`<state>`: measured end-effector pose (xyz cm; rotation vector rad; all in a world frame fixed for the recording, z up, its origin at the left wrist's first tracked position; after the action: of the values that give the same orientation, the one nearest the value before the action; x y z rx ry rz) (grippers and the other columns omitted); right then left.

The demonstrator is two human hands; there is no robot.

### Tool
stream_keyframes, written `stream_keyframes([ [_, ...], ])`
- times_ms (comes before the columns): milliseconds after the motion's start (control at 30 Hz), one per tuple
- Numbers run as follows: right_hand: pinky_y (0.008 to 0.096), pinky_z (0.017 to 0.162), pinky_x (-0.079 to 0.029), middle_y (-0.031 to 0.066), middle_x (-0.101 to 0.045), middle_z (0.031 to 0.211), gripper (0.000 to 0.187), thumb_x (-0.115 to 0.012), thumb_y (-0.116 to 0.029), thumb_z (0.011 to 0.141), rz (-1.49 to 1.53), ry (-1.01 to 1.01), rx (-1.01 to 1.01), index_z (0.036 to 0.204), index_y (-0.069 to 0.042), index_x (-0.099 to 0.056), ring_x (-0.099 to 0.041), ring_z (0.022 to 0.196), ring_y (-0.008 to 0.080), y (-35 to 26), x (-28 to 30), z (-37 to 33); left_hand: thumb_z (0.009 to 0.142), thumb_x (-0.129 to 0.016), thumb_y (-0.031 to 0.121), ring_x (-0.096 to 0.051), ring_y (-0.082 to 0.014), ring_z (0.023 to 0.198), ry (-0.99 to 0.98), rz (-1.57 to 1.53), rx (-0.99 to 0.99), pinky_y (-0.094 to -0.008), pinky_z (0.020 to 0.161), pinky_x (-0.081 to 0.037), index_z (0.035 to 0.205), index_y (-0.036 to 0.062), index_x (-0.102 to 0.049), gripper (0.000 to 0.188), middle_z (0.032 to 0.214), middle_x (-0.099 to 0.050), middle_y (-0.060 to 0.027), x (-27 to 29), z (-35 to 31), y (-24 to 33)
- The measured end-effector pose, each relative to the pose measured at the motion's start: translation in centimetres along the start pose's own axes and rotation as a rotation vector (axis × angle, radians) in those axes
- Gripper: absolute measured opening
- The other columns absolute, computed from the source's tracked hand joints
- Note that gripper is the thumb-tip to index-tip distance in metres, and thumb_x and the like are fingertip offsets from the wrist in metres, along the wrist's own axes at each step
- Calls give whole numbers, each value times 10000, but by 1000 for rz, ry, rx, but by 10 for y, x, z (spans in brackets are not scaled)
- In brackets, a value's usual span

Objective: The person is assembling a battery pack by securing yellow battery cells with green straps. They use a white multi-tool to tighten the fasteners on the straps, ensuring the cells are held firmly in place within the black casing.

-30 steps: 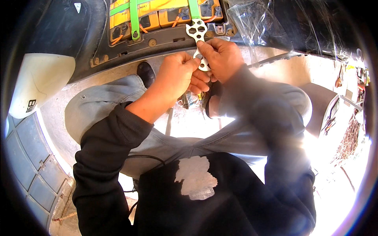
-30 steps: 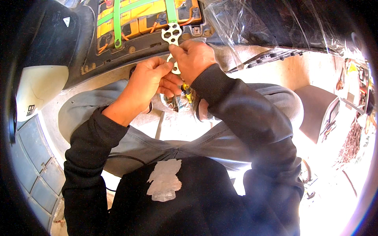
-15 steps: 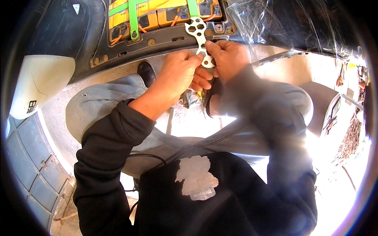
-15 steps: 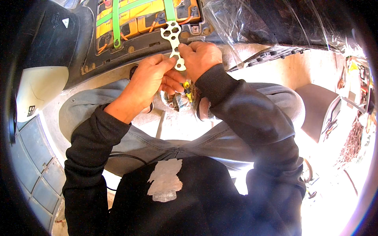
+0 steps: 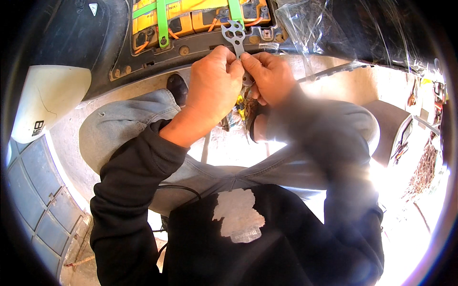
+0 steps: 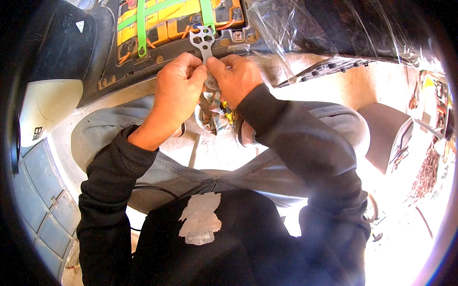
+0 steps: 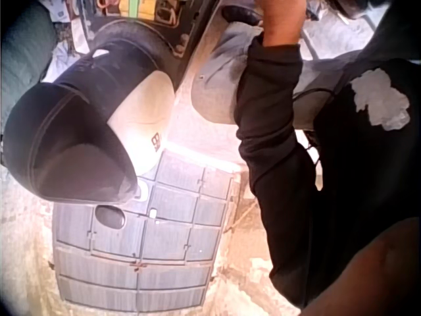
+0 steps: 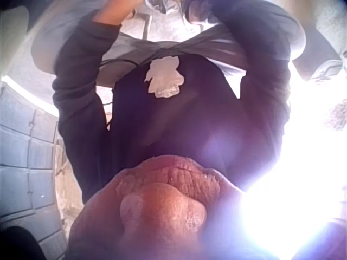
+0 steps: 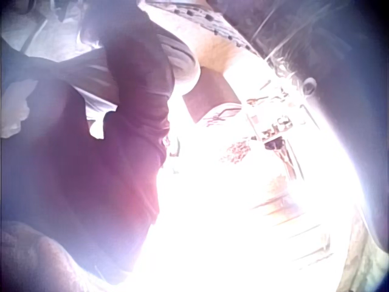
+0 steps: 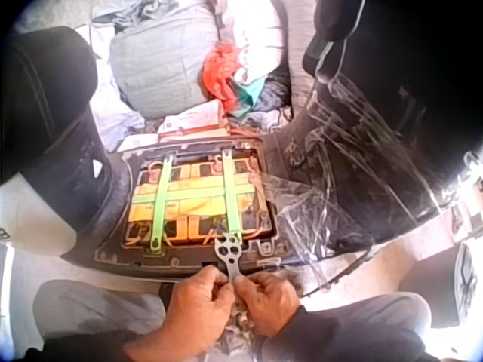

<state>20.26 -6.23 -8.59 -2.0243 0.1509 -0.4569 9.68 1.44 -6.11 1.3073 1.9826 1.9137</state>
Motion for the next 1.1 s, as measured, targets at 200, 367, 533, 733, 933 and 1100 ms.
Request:
stream_keyframes([
  [200, 247, 395, -465, 105, -622, 706, 508, -541, -450, 901, 208, -52, -216, 882, 52, -617, -582, 504, 126, -14, -7, -11, 848, -584, 130, -607, -391, 659, 30, 148, -238, -447, 571, -475, 819, -5, -536, 147, 694, -600, -207, 4, -8, 37],
  [367, 275, 435, -491, 117, -629, 723, 361, -544, -313, 912, 371, -176, -252, 872, 42, -598, -606, 531, 161, -5, -6, -9, 853, -604, 170, -615, -382, 698, -109, -6, -253, -432, 593, -485, 869, 6, -547, 174, 755, -612, -186, -8, -11, 36],
  [533, 333, 551, -516, 178, -617, 761, 147, -534, -81, 819, -458, 41, 504, 899, 36, -575, -645, 645, 285, -68, 17, -28, 866, -610, 179, -613, -376, 768, -86, -59, -415, -414, 636, -490, 964, 4, -566, 205, 841, -606, -182, -7, -20, 57],
  [733, 341, 579, -526, 177, -625, 824, 142, -534, -51, 799, -500, -8, 606, 900, 34, -586, -643, 668, 318, -62, 17, -25, 873, -604, 157, -611, -374, 752, -45, -63, -366, -417, 633, -495, 977, -4, -567, 194, 839, -597, -181, -4, -20, 51],
  [933, 326, 550, -528, 171, -639, 880, 181, -525, -73, 843, -279, 15, 248, 952, 46, -608, -649, 641, 268, -35, 25, -9, 886, -605, 130, -632, -288, 737, -49, 50, -361, -348, 635, -487, 1014, -19, -572, 199, 846, -605, -158, -3, -20, 50],
  [1100, 303, 495, -501, 140, -646, 757, 231, -547, -149, 884, -50, 0, -74, 945, 55, -636, -636, 597, 194, -13, 23, -1, 819, -643, 110, -597, -367, 738, 14, 101, -427, -428, 603, -494, 973, 4, -565, 202, 888, -546, -154, 0, -22, 51],
])
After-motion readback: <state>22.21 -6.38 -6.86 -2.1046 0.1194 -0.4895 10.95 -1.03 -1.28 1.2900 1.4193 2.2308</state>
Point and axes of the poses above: each hand's wrist, its own z-axis towards the middle knuckle, its own x-axis out of the back of the hand, y = z × x, the point moved 9 cm from there along z, towards the middle knuckle
